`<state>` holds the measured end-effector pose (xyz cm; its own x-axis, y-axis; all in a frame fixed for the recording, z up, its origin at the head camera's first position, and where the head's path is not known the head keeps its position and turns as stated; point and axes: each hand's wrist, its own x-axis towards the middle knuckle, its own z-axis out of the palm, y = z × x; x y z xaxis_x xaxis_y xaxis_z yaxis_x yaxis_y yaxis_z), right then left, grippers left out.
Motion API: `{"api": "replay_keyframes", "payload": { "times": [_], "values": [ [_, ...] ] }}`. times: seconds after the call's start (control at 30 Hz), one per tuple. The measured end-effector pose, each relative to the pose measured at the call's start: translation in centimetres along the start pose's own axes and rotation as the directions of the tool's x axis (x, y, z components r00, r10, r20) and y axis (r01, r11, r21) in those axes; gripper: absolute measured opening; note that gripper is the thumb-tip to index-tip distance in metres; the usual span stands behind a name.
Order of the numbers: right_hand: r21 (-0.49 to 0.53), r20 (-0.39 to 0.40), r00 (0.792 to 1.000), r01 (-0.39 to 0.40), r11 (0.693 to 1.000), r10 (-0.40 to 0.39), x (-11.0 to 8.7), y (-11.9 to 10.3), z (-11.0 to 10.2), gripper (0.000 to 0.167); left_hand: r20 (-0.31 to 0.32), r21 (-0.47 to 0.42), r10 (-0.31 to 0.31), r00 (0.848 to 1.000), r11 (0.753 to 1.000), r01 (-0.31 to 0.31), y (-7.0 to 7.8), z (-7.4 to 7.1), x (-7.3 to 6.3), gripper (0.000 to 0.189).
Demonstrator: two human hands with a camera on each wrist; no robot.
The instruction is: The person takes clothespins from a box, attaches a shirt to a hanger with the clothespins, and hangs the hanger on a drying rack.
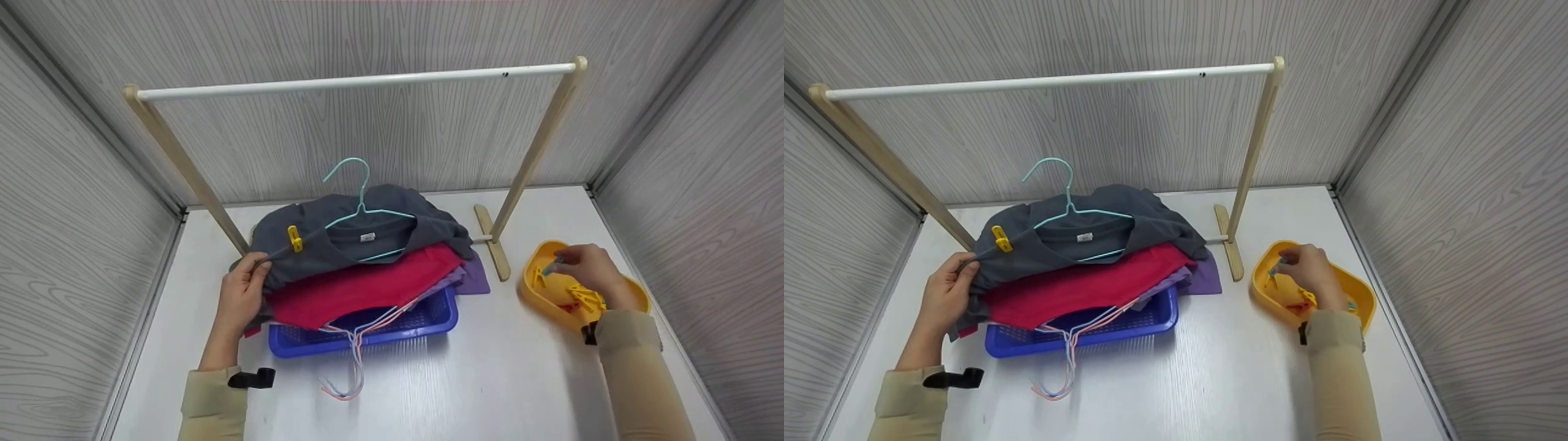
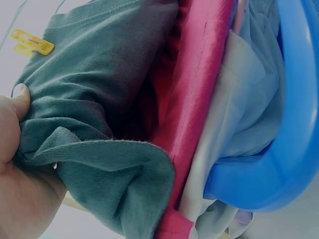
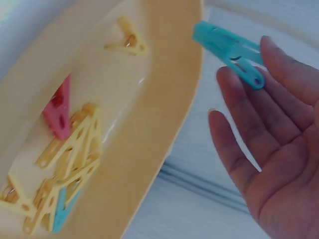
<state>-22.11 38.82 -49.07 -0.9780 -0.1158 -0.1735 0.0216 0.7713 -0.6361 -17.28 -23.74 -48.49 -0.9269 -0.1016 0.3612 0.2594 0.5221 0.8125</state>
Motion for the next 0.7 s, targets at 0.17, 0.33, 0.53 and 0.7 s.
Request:
{"api": "replay_keyframes", "payload": {
  "times": [0.17,0.33,0.53,0.7],
  "values": [
    [0.059,-0.062,0.995,0.086,0.995,-0.083,0.3,-2.3,0.8,0.035,0.003,-0.016,0.009,1.0,1.0,-0.008,0.0,0.0,-0.1,0.011],
    [0.111,-0.137,0.977,0.181,0.977,-0.165,0.4,-4.5,1.8,0.022,0.012,-0.019,0.012,1.0,1.0,-0.012,0.2,-0.1,-0.1,0.011],
    [0.065,-0.299,0.881,0.401,0.914,-0.366,0.5,-6.5,3.0,0.013,0.015,-0.06,0.037,0.999,0.998,-0.036,0.1,0.0,-0.1,0.011],
    [0.068,-0.337,0.842,0.468,0.881,-0.421,0.5,-7.8,3.7,0.011,0.01,-0.072,0.052,0.999,0.996,-0.051,0.0,-0.1,-0.1,0.01]
  ]
}}
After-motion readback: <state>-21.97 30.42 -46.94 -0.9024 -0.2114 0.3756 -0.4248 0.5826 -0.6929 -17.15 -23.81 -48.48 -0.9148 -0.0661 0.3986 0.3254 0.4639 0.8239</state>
